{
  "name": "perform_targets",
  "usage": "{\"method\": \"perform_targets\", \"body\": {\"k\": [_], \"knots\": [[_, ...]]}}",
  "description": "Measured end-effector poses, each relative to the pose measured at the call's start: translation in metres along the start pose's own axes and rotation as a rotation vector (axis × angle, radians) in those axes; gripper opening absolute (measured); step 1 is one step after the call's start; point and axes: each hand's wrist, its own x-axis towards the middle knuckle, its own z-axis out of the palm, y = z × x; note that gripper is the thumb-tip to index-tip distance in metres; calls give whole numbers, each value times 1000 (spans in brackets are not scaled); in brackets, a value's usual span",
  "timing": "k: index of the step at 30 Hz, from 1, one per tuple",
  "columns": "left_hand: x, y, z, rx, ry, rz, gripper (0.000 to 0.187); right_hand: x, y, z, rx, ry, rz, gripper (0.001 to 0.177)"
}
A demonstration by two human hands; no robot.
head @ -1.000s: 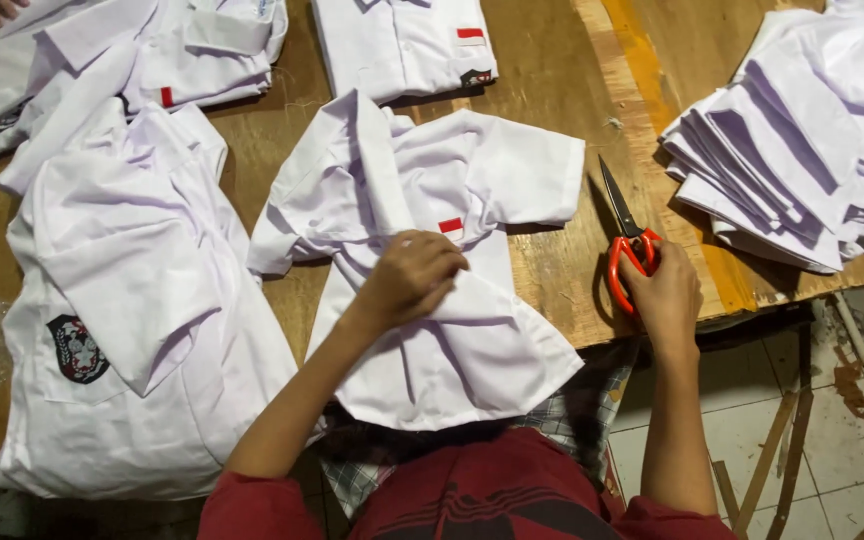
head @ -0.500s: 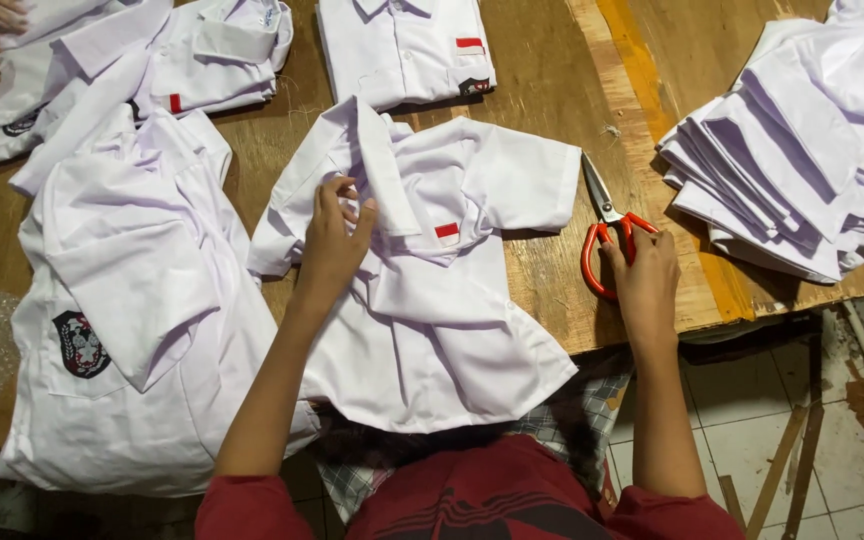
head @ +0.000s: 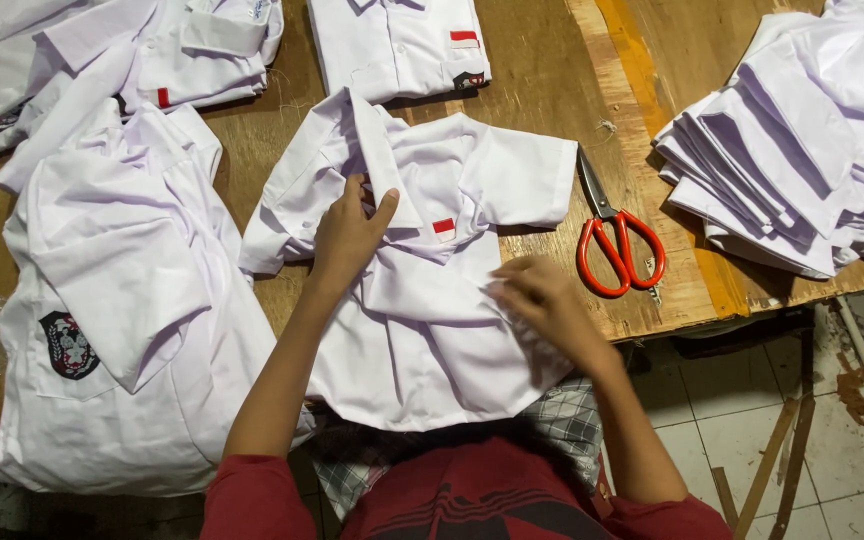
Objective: Trimming loose threads from a white shirt with scissors and then folding it neatly for packaging.
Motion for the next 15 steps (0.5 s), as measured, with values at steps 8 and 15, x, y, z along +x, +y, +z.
{"method": "perform_targets", "body": {"k": [8,15], "knots": [[-5,-3,7,-43,89,47,69,-8,-17,19,89,52,24,11],[3,-18,14,-83,126,69,64,-13,17,-2,9,273,42,6]]}}
